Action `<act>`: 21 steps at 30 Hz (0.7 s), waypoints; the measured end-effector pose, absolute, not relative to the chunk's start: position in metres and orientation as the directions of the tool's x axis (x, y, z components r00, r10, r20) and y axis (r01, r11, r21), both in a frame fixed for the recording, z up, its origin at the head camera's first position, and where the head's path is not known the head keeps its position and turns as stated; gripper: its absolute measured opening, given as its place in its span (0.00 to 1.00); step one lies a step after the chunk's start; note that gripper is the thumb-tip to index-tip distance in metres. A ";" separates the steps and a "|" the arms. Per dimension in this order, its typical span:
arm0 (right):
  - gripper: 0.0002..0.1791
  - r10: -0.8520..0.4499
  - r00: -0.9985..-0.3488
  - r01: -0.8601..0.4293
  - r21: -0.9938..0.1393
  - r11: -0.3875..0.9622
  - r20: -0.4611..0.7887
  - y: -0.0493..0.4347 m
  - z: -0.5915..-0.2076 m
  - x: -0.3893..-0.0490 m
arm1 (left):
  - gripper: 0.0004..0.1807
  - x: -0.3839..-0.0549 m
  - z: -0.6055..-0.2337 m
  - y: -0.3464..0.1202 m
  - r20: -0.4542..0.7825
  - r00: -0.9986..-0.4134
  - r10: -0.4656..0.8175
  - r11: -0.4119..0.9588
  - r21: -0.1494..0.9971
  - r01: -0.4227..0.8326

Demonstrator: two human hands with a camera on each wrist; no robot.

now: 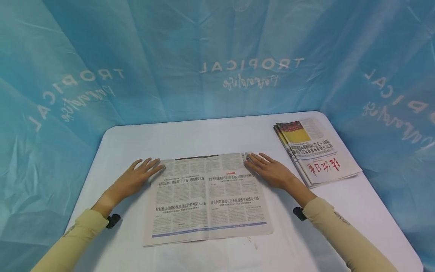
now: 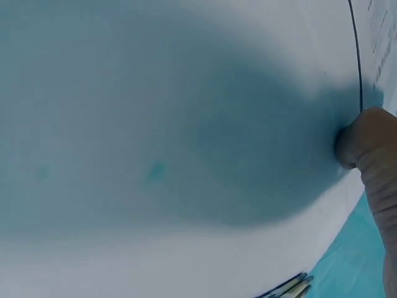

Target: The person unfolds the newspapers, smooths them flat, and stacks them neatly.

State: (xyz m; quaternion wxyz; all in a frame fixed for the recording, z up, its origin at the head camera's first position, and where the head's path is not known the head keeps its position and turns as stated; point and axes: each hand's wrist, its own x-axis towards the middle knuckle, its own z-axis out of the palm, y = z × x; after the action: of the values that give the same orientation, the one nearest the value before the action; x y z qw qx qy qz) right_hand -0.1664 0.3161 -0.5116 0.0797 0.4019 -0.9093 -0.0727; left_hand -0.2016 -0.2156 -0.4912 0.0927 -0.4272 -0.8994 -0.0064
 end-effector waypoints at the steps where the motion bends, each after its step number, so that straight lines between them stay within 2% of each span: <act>1: 0.35 -0.749 -0.657 -0.724 0.207 0.658 0.082 0.317 -0.512 -0.168 | 0.37 -0.202 -0.493 -0.214 0.167 -0.606 0.778 0.624 -0.086 0.777; 7: 0.42 -0.771 -0.636 -0.743 0.235 0.627 0.046 0.311 -0.513 -0.174 | 0.35 -0.206 -0.498 -0.208 0.136 -0.564 0.815 0.579 -0.140 0.803; 14: 0.35 -0.793 -0.609 -0.775 0.194 0.601 0.020 0.302 -0.515 -0.171 | 0.32 -0.209 -0.500 -0.206 0.124 -0.522 0.844 0.536 -0.216 0.816; 21: 0.36 -0.777 -0.629 -0.764 0.182 0.618 -0.002 0.303 -0.516 -0.171 | 0.30 -0.212 -0.500 -0.209 0.103 -0.516 0.850 0.524 -0.244 0.816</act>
State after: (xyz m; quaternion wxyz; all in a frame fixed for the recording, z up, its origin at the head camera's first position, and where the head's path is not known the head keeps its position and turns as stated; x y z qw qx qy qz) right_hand -0.1714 0.3031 -0.5160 0.0383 0.4288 -0.8987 -0.0832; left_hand -0.2115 -0.2087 -0.4999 0.1050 -0.4806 -0.8667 0.0826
